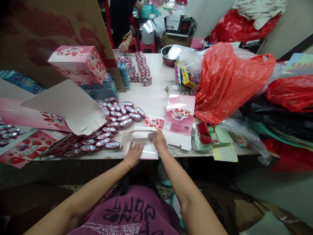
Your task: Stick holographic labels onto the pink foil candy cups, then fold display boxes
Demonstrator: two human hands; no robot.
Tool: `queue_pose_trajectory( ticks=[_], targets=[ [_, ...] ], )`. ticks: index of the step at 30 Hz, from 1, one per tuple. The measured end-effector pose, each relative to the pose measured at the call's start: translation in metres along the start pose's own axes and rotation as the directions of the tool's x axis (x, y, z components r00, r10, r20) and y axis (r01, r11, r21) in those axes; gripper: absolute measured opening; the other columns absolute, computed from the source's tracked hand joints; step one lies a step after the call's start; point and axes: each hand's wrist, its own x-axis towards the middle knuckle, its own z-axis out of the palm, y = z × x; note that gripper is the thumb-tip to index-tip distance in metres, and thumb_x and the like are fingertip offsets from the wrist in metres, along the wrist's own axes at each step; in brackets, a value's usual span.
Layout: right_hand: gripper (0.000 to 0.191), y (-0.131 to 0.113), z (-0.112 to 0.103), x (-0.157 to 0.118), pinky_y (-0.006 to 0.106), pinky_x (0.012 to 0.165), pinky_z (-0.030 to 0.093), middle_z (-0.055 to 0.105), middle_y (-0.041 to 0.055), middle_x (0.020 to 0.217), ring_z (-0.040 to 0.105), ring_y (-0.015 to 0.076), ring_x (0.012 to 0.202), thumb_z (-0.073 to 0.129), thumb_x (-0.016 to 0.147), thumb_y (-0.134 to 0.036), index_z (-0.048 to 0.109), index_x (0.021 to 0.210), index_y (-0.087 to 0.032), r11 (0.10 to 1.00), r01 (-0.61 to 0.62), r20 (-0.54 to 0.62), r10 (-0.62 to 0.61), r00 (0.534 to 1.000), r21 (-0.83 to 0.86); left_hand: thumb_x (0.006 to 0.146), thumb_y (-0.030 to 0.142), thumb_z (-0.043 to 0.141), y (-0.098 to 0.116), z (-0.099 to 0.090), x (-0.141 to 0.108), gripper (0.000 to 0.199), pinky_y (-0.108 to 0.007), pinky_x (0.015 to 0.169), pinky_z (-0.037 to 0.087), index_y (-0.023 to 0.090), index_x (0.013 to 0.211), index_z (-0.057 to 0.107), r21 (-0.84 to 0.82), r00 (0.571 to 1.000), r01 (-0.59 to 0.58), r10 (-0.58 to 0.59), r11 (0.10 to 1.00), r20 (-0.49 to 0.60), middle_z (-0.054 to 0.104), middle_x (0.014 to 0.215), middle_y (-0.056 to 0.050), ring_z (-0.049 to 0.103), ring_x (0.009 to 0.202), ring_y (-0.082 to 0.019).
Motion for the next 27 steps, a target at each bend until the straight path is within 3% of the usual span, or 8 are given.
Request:
queue_pose_trajectory(
  ticks=[3,6,8,13,16,19,23,27],
  targets=[
    [0.039,0.012,0.001,0.005,0.034,0.087,0.041,0.056,0.0086,0.111,0.051,0.0201,0.103,0.052,0.076,-0.037,0.051,0.111,-0.018,0.987,0.038,-0.088,-0.024,0.996,0.155,0.061,0.039,0.07,-0.005,-0.013,-0.018,0.09,-0.049,0.104,0.021,0.013,0.134,0.024,-0.067,0.967,-0.056,0.038,0.996,-0.252,0.034,0.134,-0.02,0.028,0.126,-0.034],
    [0.031,0.019,0.005,0.013,0.031,0.078,0.043,0.061,0.0068,0.096,0.055,0.0187,0.089,0.046,0.078,-0.042,0.057,0.095,-0.018,0.968,0.026,-0.147,0.011,0.989,0.249,0.075,0.038,0.058,-0.018,-0.025,-0.034,0.08,-0.046,0.103,0.026,0.016,0.138,0.014,-0.198,0.776,0.067,-0.176,0.978,-0.606,0.032,0.137,-0.019,0.026,0.129,-0.029],
    [0.031,0.019,0.009,0.017,0.03,0.075,0.042,0.061,0.0055,0.09,0.055,0.0181,0.083,0.046,0.077,-0.043,0.058,0.09,-0.018,0.963,0.01,-0.155,0.033,0.987,0.271,0.083,0.029,0.047,-0.029,-0.025,-0.035,0.065,-0.043,0.102,0.031,0.016,0.138,0.014,-0.29,0.682,0.103,-0.279,0.952,-0.676,0.038,0.134,-0.017,0.031,0.127,-0.024],
    [0.028,0.011,0.016,0.021,0.028,0.068,0.04,0.06,0.0019,0.082,0.052,0.0156,0.069,0.045,0.077,-0.043,0.06,0.085,-0.02,0.974,-0.067,-0.11,0.092,0.99,0.215,0.087,0.021,0.035,-0.047,-0.002,0.003,0.04,-0.039,0.099,0.037,0.017,0.126,0.041,-0.207,0.929,-0.042,-0.038,0.977,-0.369,0.052,0.124,-0.012,0.044,0.119,-0.02],
    [0.026,0.011,0.017,0.021,0.028,0.069,0.04,0.06,0.0023,0.083,0.052,0.016,0.072,0.044,0.077,-0.039,0.061,0.085,-0.02,0.98,-0.06,-0.115,0.083,0.99,0.189,0.083,0.012,0.04,-0.051,0.007,0.03,0.032,-0.042,0.099,0.034,0.013,0.113,0.053,-0.128,0.982,-0.023,-0.002,0.992,-0.191,0.056,0.119,-0.013,0.046,0.116,-0.022],
    [0.025,0.012,0.017,0.017,0.029,0.073,0.041,0.061,0.004,0.085,0.054,0.0173,0.077,0.043,0.078,-0.034,0.061,0.085,-0.019,0.989,-0.029,-0.131,0.049,0.99,0.145,0.08,0.007,0.042,-0.058,0.007,0.044,0.025,-0.039,0.098,0.035,0.014,0.094,0.061,-0.103,0.993,-0.04,0.028,0.994,-0.117,0.06,0.11,-0.011,0.049,0.11,-0.021],
    [0.026,0.01,0.016,0.012,0.031,0.075,0.042,0.063,0.0054,0.089,0.055,0.0186,0.081,0.042,0.078,-0.028,0.063,0.09,-0.018,0.994,-0.091,-0.13,0.099,0.987,0.064,0.078,0.016,0.05,-0.065,-0.001,0.041,0.02,-0.041,0.095,0.035,0.017,0.096,0.059,-0.108,0.977,0.087,-0.106,0.99,-0.184,0.059,0.106,-0.011,0.049,0.105,-0.023],
    [0.029,0.003,0.006,0.011,0.03,0.077,0.043,0.062,0.0024,0.101,0.056,0.0184,0.089,0.043,0.081,-0.026,0.059,0.105,-0.024,0.997,-0.039,-0.044,0.036,0.998,-0.064,0.069,0.026,0.062,-0.074,-0.013,0.041,0.057,-0.043,0.095,0.035,0.016,0.122,0.042,-0.347,0.841,0.249,-0.38,0.904,-0.385,0.045,0.124,-0.015,0.04,0.116,-0.027]
  ],
)
